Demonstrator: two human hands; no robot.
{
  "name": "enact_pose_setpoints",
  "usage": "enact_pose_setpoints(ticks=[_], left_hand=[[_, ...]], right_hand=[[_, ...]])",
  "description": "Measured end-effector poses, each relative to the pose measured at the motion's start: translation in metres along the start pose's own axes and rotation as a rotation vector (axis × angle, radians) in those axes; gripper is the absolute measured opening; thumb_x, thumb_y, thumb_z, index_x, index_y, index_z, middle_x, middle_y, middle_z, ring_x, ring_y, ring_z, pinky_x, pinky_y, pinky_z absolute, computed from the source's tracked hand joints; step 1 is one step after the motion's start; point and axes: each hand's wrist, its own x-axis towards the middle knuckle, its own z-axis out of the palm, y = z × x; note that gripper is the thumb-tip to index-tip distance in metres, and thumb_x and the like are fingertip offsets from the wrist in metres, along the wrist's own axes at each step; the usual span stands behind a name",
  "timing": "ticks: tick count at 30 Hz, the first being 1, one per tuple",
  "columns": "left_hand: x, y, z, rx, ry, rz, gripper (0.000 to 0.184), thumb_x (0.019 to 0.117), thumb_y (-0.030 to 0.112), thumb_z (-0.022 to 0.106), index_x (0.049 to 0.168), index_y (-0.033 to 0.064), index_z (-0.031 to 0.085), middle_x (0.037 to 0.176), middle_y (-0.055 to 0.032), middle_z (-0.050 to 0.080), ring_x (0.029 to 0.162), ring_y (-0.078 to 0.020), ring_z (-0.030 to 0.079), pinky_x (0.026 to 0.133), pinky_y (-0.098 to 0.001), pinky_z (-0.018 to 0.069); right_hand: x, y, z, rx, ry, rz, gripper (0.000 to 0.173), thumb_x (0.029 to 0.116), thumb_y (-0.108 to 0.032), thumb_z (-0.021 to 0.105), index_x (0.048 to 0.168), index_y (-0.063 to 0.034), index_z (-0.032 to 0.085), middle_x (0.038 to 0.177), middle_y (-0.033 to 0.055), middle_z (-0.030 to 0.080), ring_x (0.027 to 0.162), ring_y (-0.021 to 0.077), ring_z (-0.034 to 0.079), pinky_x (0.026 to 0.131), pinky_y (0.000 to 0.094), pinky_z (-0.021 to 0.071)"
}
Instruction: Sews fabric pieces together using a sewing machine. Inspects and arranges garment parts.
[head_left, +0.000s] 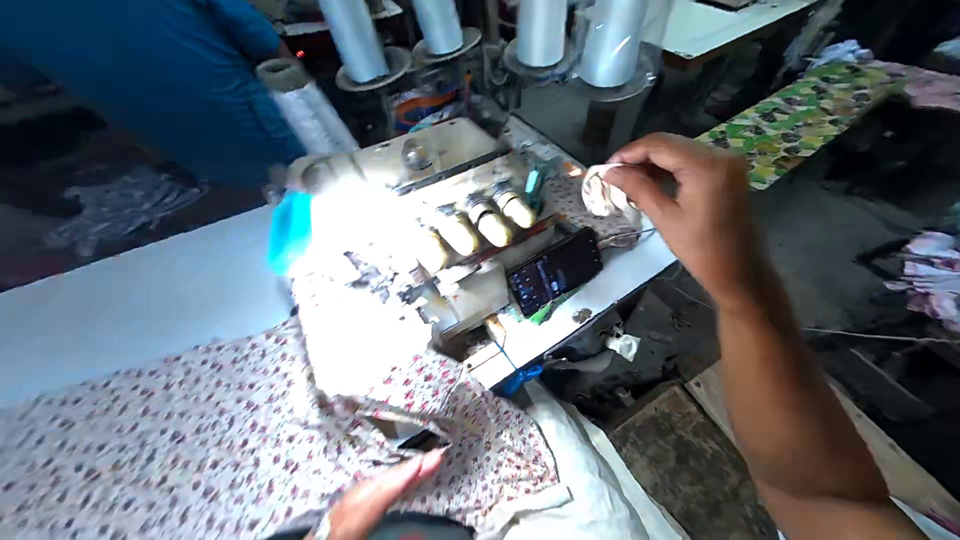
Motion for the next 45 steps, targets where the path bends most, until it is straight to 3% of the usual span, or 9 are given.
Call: enact_pose_setpoints(ticks=[3,6,9,11,15,23,28,36,45], left_hand=[[0.031,0.015,0.025,0.055,0.174,0.085,0.072,0.092,0.048,0.074,0.155,0.0301,0.044,0.154,0.0088,0.051,0.14,-0.0111,0.05,0.116,-0.0351,0.044],[0.048,0.028,0.035,0.233,0.228,0.066,0.09,0.0856,0.065,0.07,0.16,0.0264,0.036,0.155,0.0036,0.05,0.14,-0.0089,0.048,0.116,-0.0343,0.0408],[0.054,0.017,0.032,0.16,0.268,0.025,0.038,0.0887,0.039,0.077,0.115,0.0117,0.072,0.102,0.0034,0.074,0.097,0.0008,0.068,0.086,-0.0196,0.0561],[0.048,0.002,0.023,0.031,0.251,-0.048,0.014,0.0917,0.025,0.075,0.091,0.0104,0.073,0.085,0.0061,0.068,0.081,0.0015,0.067,0.075,-0.0167,0.0583],[0.029,-0.014,0.003,-0.066,0.223,-0.212,0.006,0.089,0.022,0.072,0.093,0.017,0.07,0.107,0.0076,0.068,0.091,-0.0014,0.068,0.076,-0.0193,0.0606],[0.016,-0.029,0.002,-0.006,0.216,-0.375,0.018,0.0906,0.022,0.074,0.107,0.0153,0.073,0.088,0.0087,0.07,0.076,0.0019,0.065,0.066,-0.016,0.0549],[0.016,-0.028,0.002,-0.138,0.297,-0.369,0.007,0.0974,0.019,0.067,0.101,0.014,0.07,0.081,0.0072,0.068,0.068,0.0002,0.064,0.061,-0.0162,0.054],[0.01,-0.032,-0.006,-0.311,0.4,-0.45,0.012,0.0972,0.011,0.066,0.108,0.0139,0.063,0.089,0.0052,0.066,0.074,-0.0014,0.064,0.066,-0.0169,0.0556],[0.008,-0.031,-0.012,-0.326,0.414,-0.428,0.004,0.1015,0.016,0.062,0.104,0.015,0.065,0.086,0.0065,0.068,0.073,-0.0001,0.066,0.065,-0.0155,0.0558]], right_hand=[[-0.014,-0.073,-0.019,0.095,-0.197,-0.127,0.023,0.1023,-0.026,0.061,0.102,-0.0062,0.072,0.089,0.0015,0.069,0.079,0.0021,0.064,0.071,0.0177,0.0509],[-0.024,-0.117,-0.012,0.31,-0.343,-0.209,0.024,0.1005,-0.032,0.062,0.093,-0.0131,0.075,0.084,-0.0081,0.067,0.078,-0.0049,0.061,0.067,0.0121,0.0495],[-0.036,-0.139,0.018,0.522,-0.402,-0.202,0.021,0.0991,-0.027,0.064,0.089,-0.0115,0.074,0.078,-0.009,0.063,0.073,-0.0072,0.057,0.065,0.0087,0.046],[-0.049,-0.143,0.043,0.654,-0.389,-0.104,0.018,0.0974,-0.024,0.066,0.089,-0.0094,0.072,0.078,-0.0082,0.063,0.07,-0.0077,0.057,0.062,0.0081,0.0466],[-0.08,-0.148,0.092,1.007,-0.369,0.19,0.007,0.0937,-0.014,0.072,0.091,-0.0081,0.07,0.086,-0.0047,0.062,0.078,0.0,0.06,0.069,0.0136,0.0527],[-0.102,-0.166,0.125,1.065,-0.359,0.368,0.009,0.0929,-0.017,0.073,0.089,-0.0127,0.067,0.09,-0.0051,0.064,0.085,0.0019,0.062,0.075,0.017,0.0527],[-0.117,-0.166,0.133,1.348,-0.58,0.455,0.029,0.1022,-0.036,0.061,0.122,-0.0147,0.065,0.104,-0.0099,0.069,0.095,-0.0023,0.064,0.084,0.0176,0.0541],[-0.125,-0.171,0.132,1.332,-0.559,0.486,0.002,0.0928,-0.009,0.069,0.093,-0.0097,0.071,0.099,-0.0015,0.066,0.088,0.0056,0.066,0.075,0.0198,0.0578],[-0.12,-0.174,0.135,1.342,-0.647,0.437,0.028,0.0931,-0.008,0.07,0.121,-0.0078,0.066,0.083,-0.0046,0.067,0.071,0.0,0.062,0.065,0.0148,0.0529]])
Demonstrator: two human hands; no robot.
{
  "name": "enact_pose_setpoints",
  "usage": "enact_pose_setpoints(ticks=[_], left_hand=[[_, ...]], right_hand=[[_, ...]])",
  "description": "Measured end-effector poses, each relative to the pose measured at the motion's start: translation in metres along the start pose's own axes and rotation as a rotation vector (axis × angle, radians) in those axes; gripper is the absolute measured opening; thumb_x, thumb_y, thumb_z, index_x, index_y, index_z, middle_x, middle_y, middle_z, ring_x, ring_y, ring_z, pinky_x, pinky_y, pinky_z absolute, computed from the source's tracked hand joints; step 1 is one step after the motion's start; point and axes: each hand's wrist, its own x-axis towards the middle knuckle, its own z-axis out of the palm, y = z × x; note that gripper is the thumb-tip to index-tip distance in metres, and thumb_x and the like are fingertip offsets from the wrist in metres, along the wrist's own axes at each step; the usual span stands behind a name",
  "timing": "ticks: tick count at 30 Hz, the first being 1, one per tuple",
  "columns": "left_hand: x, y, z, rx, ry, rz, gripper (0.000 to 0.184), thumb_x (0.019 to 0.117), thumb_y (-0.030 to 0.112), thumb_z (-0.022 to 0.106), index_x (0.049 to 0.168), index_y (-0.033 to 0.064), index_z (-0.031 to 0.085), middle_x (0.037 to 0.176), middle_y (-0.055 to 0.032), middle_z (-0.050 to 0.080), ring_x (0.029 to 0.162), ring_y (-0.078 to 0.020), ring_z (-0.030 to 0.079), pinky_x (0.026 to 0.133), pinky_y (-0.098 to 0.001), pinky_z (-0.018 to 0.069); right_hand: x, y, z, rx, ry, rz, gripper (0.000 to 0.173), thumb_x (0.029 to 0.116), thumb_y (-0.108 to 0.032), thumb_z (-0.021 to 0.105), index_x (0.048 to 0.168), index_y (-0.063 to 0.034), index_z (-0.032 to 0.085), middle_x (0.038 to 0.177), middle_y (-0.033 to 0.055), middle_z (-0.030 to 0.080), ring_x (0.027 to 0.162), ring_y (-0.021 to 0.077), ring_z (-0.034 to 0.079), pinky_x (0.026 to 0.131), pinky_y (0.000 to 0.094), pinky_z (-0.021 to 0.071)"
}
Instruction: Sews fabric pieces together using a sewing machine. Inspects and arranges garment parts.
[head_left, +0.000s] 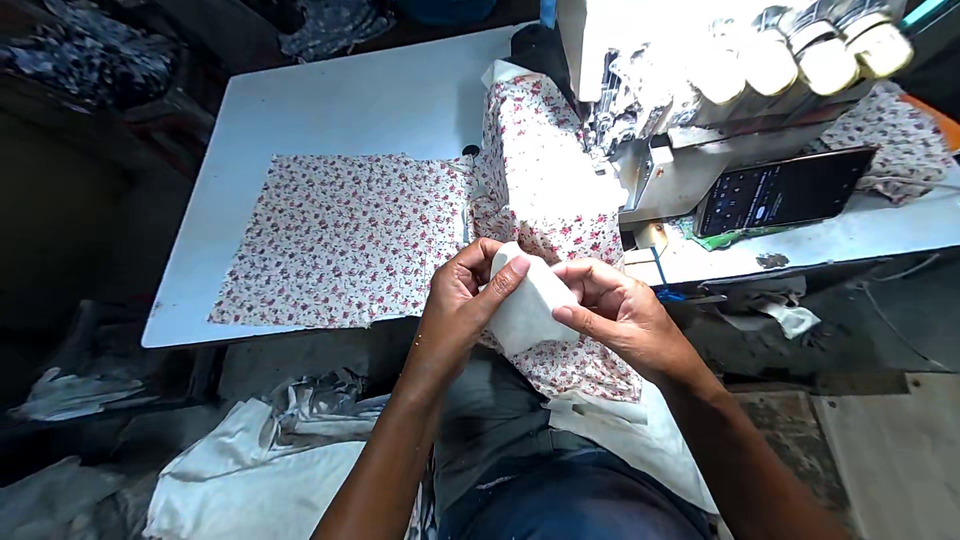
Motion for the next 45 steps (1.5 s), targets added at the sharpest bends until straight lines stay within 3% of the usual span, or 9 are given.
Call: enact_pose_setpoints(ticks=[3,10,18,25,29,34,39,42,45], left_hand=[[0.001,-0.003,-0.007,0.023,-0.006,0.027,0.007,0.0998,0.012,0.064,0.107,0.0151,0.064,0.087,0.0063,0.068,0.073,0.0,0.066,0.065,-0.016,0.0568],[0.0,-0.016,-0.011,0.02,0.017,-0.011,0.009,0.1032,0.019,0.061,0.104,0.0155,0.069,0.083,0.0064,0.068,0.067,0.0008,0.063,0.059,-0.0151,0.0539],[0.002,-0.022,-0.01,0.051,0.063,0.076,0.007,0.1024,0.021,0.062,0.1,0.0189,0.068,0.081,0.0102,0.064,0.066,0.0037,0.058,0.059,-0.0117,0.049],[0.01,-0.019,-0.007,0.303,0.074,0.416,0.016,0.1051,0.017,0.058,0.111,0.0083,0.07,0.104,0.004,0.064,0.089,0.0025,0.062,0.075,-0.0118,0.0514],[0.016,-0.011,-0.005,0.518,0.113,0.536,0.023,0.1065,0.019,0.055,0.112,0.0046,0.072,0.099,0.0005,0.06,0.09,0.0003,0.056,0.079,-0.0137,0.0452],[0.029,0.005,-0.007,0.639,0.018,0.722,0.02,0.1024,0.013,0.061,0.102,-0.0021,0.074,0.098,-0.0071,0.067,0.092,-0.0033,0.062,0.082,-0.0151,0.0489],[0.083,0.038,0.012,0.863,-0.121,0.913,0.02,0.096,0.019,0.069,0.091,0.001,0.076,0.084,-0.0117,0.069,0.068,-0.0111,0.058,0.062,-0.0219,0.0431],[0.118,0.025,0.019,0.868,-0.226,0.848,0.011,0.0935,0.012,0.07,0.092,0.0029,0.075,0.091,-0.01,0.07,0.086,-0.0163,0.066,0.081,-0.029,0.0505],[0.129,0.018,0.025,0.848,-0.239,0.729,0.009,0.0919,0.011,0.069,0.09,0.0029,0.073,0.091,-0.008,0.069,0.087,-0.0135,0.065,0.079,-0.027,0.0509]], right_hand=[[0.0,0.005,-0.002,-0.127,0.022,-0.07,0.008,0.0955,-0.015,0.069,0.092,-0.0074,0.071,0.087,-0.0027,0.061,0.072,0.0012,0.057,0.06,0.0137,0.0478],[-0.005,0.008,-0.002,-0.191,0.125,-0.044,0.01,0.0971,-0.011,0.068,0.107,-0.0092,0.067,0.084,-0.0039,0.068,0.071,0.0011,0.063,0.065,0.0161,0.053],[-0.002,0.011,-0.003,-0.365,0.221,-0.197,0.016,0.085,-0.017,0.08,0.087,-0.0141,0.064,0.094,-0.0051,0.066,0.093,0.0021,0.063,0.081,0.0194,0.0525],[0.003,0.006,-0.002,-0.338,0.164,-0.14,0.029,0.0911,-0.012,0.075,0.119,-0.0087,0.068,0.091,-0.0014,0.064,0.07,0.003,0.06,0.06,0.0159,0.0526],[0.006,0.009,-0.003,-0.454,0.174,-0.226,0.009,0.0957,-0.014,0.07,0.101,-0.0063,0.072,0.094,0.0004,0.06,0.073,0.0003,0.057,0.058,0.0121,0.0493],[-0.015,0.018,0.01,-0.458,0.237,-0.247,0.019,0.1025,-0.012,0.059,0.111,0.0021,0.07,0.09,0.0048,0.072,0.077,0.0011,0.065,0.073,0.0171,0.0552],[-0.012,0.025,0.012,-0.456,0.538,-0.316,0.017,0.0976,-0.013,0.066,0.098,0.0023,0.073,0.091,0.005,0.072,0.086,0.0,0.066,0.082,0.0143,0.0542],[0.008,0.038,-0.004,-0.458,0.674,-0.265,0.013,0.0925,-0.016,0.072,0.093,-0.0039,0.076,0.102,0.0054,0.064,0.1,0.0061,0.06,0.09,0.0169,0.0499],[0.012,0.04,-0.014,-0.329,0.641,-0.226,0.014,0.0893,-0.014,0.075,0.095,-0.0012,0.076,0.114,0.0088,0.064,0.108,0.0054,0.062,0.092,0.0158,0.0535]])
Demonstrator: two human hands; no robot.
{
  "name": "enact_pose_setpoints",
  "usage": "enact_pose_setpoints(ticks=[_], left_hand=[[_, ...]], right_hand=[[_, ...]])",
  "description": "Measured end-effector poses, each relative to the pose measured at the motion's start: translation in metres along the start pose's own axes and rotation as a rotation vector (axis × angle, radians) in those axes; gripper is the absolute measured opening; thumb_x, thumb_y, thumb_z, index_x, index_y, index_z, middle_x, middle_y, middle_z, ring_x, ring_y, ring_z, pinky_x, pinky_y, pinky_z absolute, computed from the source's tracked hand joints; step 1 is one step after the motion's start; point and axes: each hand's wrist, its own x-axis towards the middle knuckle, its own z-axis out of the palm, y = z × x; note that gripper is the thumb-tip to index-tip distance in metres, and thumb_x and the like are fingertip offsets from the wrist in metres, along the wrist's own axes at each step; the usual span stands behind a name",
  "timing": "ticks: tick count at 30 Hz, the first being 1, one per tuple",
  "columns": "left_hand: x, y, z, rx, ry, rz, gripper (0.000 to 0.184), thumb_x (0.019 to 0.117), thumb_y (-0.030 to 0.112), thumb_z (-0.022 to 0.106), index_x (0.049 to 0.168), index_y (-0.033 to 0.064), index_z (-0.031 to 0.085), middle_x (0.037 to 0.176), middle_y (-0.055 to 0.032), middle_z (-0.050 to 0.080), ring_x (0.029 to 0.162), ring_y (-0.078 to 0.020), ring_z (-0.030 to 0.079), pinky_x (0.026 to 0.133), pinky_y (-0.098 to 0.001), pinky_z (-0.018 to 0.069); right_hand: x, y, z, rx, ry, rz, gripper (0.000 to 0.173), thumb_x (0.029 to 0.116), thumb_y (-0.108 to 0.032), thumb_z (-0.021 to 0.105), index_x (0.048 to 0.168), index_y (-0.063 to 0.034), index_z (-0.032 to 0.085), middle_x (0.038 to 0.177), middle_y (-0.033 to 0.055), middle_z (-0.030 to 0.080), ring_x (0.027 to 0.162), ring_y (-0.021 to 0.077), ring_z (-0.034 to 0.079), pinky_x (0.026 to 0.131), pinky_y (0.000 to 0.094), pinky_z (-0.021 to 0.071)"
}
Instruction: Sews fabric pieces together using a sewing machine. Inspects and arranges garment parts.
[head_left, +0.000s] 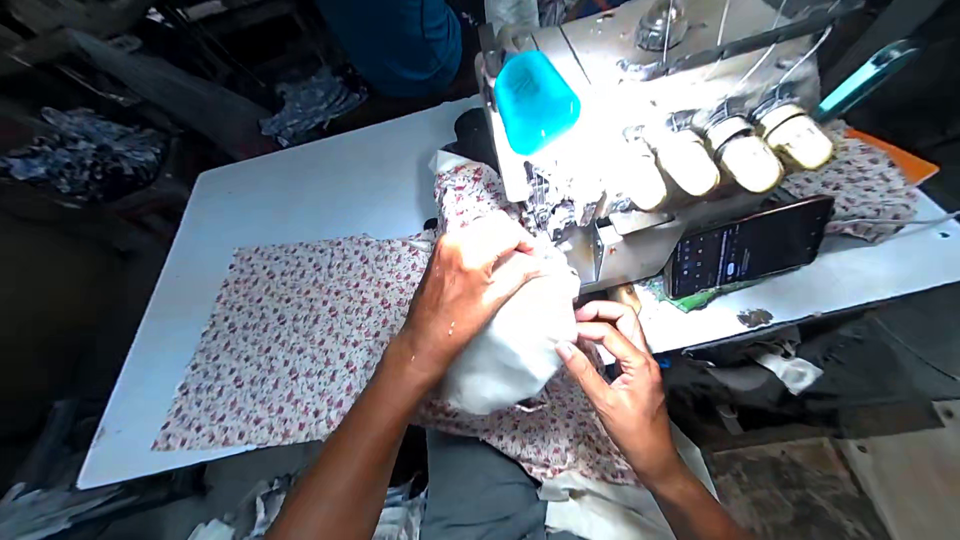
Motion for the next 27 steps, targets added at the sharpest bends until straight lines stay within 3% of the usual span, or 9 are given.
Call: enact_pose_setpoints(ticks=[5,11,13,15,18,20,22,25,27], left_hand=[[-0.005,0.005,-0.006,0.029,-0.028,-0.094,0.015,0.0929,0.017,0.065,0.091,0.0089,0.077,0.092,-0.0012,0.071,0.09,-0.0035,0.065,0.079,-0.0171,0.0494],[-0.002,0.005,-0.006,0.057,-0.011,-0.18,0.009,0.0902,0.021,0.07,0.094,0.0137,0.072,0.088,0.0061,0.068,0.081,0.0023,0.062,0.069,-0.0134,0.0477],[-0.005,0.006,-0.004,0.145,0.0,-0.182,0.012,0.0915,0.025,0.069,0.094,0.0154,0.075,0.089,0.0036,0.068,0.08,-0.0041,0.063,0.066,-0.0213,0.0464],[-0.011,0.008,-0.004,0.168,0.004,-0.178,0.016,0.0947,0.025,0.067,0.097,0.0157,0.079,0.093,0.0016,0.066,0.084,-0.0074,0.061,0.072,-0.0241,0.0459],[-0.02,0.011,-0.002,0.11,0.027,-0.192,0.019,0.0972,0.019,0.063,0.104,0.0116,0.08,0.1,-0.0011,0.066,0.094,-0.0074,0.061,0.082,-0.0213,0.0469],[-0.018,0.01,0.003,0.105,0.061,-0.196,0.019,0.097,0.015,0.062,0.107,0.0075,0.077,0.101,-0.0036,0.069,0.097,-0.0094,0.064,0.086,-0.022,0.0496],[-0.011,0.009,0.008,0.11,0.084,-0.224,0.017,0.0961,0.015,0.063,0.11,0.0053,0.068,0.098,-0.0042,0.069,0.092,-0.009,0.063,0.082,-0.0217,0.0487],[-0.001,0.007,0.012,0.107,0.092,-0.252,0.016,0.0947,0.015,0.066,0.108,0.0066,0.061,0.093,-0.0027,0.065,0.086,-0.0069,0.061,0.078,-0.0198,0.0477],[0.002,0.0,0.01,0.12,0.078,-0.221,0.015,0.0955,0.013,0.066,0.106,0.0042,0.061,0.093,-0.0073,0.064,0.085,-0.0126,0.061,0.076,-0.0244,0.0487]], right_hand=[[0.003,0.002,-0.009,0.164,-0.131,0.071,0.019,0.0937,-0.025,0.073,0.104,-0.0081,0.075,0.111,-0.001,0.067,0.106,0.003,0.064,0.092,0.018,0.056],[0.007,-0.001,-0.007,0.256,-0.103,0.094,0.007,0.0878,-0.013,0.078,0.091,-0.0121,0.072,0.094,-0.0042,0.072,0.09,0.0021,0.069,0.079,0.0161,0.0586],[0.008,-0.007,-0.006,0.288,-0.095,0.147,0.016,0.0859,-0.009,0.079,0.099,-0.0091,0.069,0.094,-0.0047,0.073,0.087,0.0018,0.07,0.078,0.0167,0.0595],[0.007,-0.011,-0.006,0.261,-0.103,0.166,0.023,0.0871,-0.007,0.076,0.108,-0.0025,0.068,0.096,-0.0032,0.073,0.086,0.0009,0.069,0.078,0.016,0.0591],[0.003,-0.012,-0.005,0.191,-0.097,0.135,0.011,0.0929,-0.011,0.071,0.099,-0.0019,0.071,0.095,-0.0021,0.071,0.089,-0.0015,0.067,0.08,0.0133,0.0568],[0.003,-0.017,-0.005,0.208,-0.096,0.14,0.008,0.0965,-0.009,0.065,0.101,-0.0022,0.066,0.092,-0.005,0.07,0.084,-0.0048,0.066,0.077,0.0118,0.0565],[0.005,-0.022,-0.004,0.236,-0.084,0.157,0.009,0.0984,-0.006,0.061,0.106,-0.0018,0.061,0.085,-0.0075,0.069,0.074,-0.0073,0.062,0.067,0.0091,0.0521],[0.012,-0.028,-0.006,0.256,-0.076,0.135,0.021,0.0987,-0.003,0.059,0.119,0.0016,0.055,0.088,-0.0059,0.072,0.071,-0.0074,0.062,0.064,0.0084,0.0515],[0.016,-0.03,-0.005,0.23,-0.071,0.104,0.024,0.0978,-0.001,0.059,0.121,0.0033,0.054,0.085,-0.0051,0.071,0.067,-0.0074,0.06,0.061,0.0086,0.0494]])
